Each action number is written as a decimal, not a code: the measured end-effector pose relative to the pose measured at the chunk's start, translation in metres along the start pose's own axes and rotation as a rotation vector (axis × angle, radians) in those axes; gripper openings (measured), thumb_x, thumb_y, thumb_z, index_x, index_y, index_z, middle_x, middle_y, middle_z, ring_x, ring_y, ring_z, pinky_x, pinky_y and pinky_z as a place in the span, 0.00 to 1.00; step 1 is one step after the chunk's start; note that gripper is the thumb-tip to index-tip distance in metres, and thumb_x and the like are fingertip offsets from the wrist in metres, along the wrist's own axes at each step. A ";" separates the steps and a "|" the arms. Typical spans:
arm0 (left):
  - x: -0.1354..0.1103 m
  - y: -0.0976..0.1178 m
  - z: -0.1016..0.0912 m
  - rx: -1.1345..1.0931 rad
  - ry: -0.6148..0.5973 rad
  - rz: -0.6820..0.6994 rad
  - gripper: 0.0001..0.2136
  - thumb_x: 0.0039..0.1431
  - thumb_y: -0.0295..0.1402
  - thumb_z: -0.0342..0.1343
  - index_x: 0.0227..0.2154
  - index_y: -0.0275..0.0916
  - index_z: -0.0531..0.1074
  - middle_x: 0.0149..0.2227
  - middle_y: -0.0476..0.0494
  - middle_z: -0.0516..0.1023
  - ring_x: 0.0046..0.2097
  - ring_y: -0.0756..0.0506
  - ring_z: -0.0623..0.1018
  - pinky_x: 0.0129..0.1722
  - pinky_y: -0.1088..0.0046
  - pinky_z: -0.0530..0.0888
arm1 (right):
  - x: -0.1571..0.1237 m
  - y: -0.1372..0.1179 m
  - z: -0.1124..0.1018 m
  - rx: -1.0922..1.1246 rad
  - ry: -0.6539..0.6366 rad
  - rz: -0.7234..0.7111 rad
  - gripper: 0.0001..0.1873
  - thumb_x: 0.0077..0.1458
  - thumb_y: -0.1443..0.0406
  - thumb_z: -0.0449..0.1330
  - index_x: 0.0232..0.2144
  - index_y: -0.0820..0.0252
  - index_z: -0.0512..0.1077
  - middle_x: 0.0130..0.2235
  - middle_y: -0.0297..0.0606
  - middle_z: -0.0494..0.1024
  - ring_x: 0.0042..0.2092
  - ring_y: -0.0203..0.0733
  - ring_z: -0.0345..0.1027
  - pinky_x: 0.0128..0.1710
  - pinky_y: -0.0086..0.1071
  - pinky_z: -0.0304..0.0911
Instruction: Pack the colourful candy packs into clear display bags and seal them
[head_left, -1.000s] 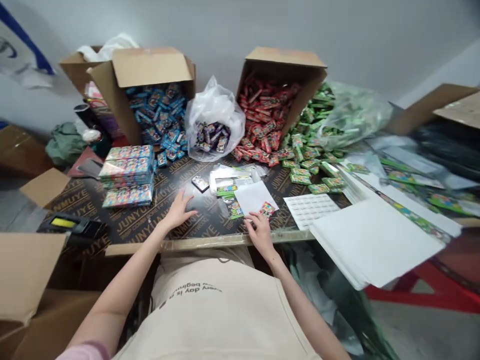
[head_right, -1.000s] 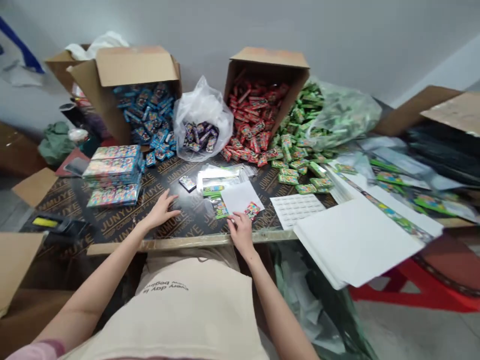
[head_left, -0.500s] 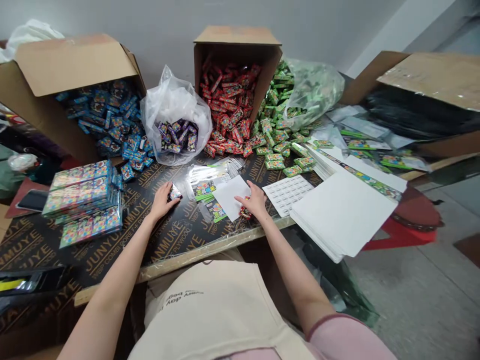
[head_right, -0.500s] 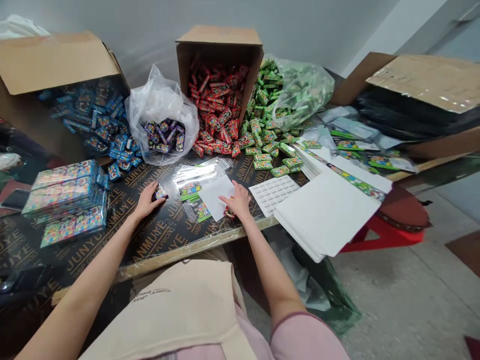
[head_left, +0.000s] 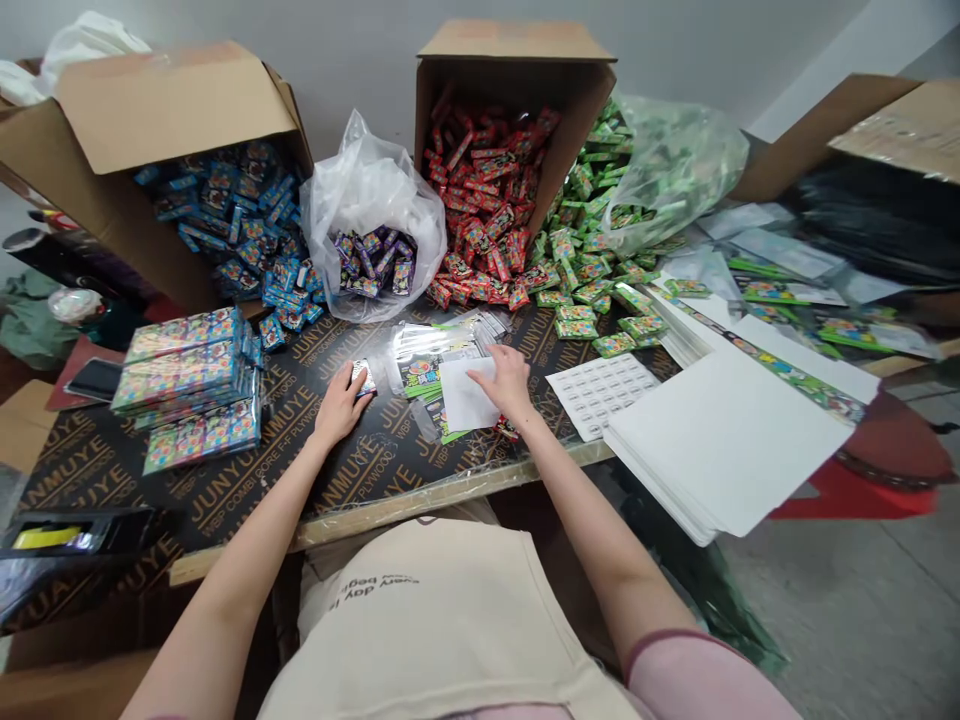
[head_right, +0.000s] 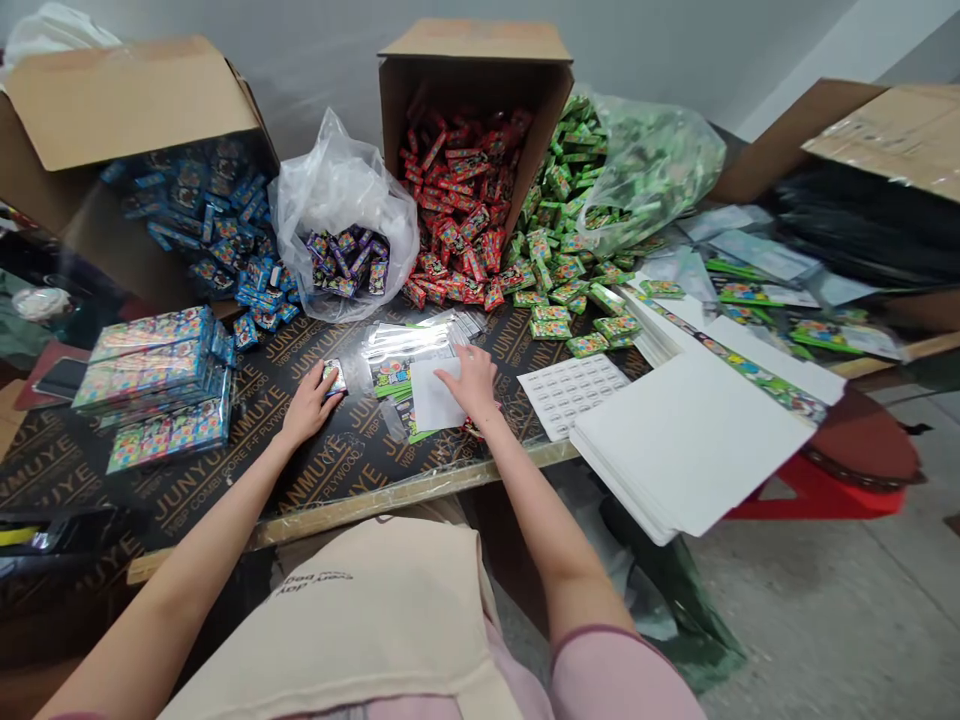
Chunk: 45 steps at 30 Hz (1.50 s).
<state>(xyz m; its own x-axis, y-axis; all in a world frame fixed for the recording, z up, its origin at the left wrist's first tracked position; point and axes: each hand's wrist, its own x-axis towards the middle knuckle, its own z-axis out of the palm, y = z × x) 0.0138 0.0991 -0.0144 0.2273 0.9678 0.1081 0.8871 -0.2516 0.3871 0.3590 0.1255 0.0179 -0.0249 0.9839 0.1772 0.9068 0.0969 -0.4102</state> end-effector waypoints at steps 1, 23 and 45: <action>0.000 0.000 0.001 0.006 -0.004 0.005 0.25 0.65 0.41 0.46 0.61 0.37 0.60 0.69 0.33 0.50 0.69 0.37 0.53 0.65 0.53 0.55 | 0.015 -0.009 0.001 0.004 -0.054 -0.062 0.30 0.57 0.54 0.59 0.57 0.62 0.64 0.55 0.54 0.65 0.56 0.58 0.55 0.52 0.46 0.53; 0.001 -0.007 0.004 0.063 0.067 0.042 0.24 0.66 0.42 0.44 0.62 0.38 0.61 0.67 0.32 0.55 0.67 0.36 0.58 0.63 0.55 0.58 | 0.113 -0.021 0.015 0.600 -0.571 -0.196 0.18 0.39 0.51 0.62 0.23 0.62 0.74 0.24 0.37 0.75 0.28 0.37 0.65 0.31 0.32 0.60; -0.018 0.074 -0.072 -1.818 0.061 -0.253 0.30 0.49 0.51 0.60 0.51 0.37 0.72 0.54 0.38 0.76 0.59 0.35 0.70 0.59 0.59 0.65 | -0.007 -0.158 -0.001 1.375 -0.209 0.183 0.21 0.39 0.49 0.69 0.27 0.57 0.69 0.20 0.28 0.70 0.20 0.34 0.64 0.22 0.31 0.65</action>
<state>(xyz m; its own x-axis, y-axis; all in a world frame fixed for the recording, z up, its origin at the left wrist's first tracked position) 0.0464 0.0629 0.0777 0.1231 0.9883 -0.0905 -0.5969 0.1466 0.7888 0.2161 0.1029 0.0825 -0.1242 0.9905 -0.0582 -0.2251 -0.0853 -0.9706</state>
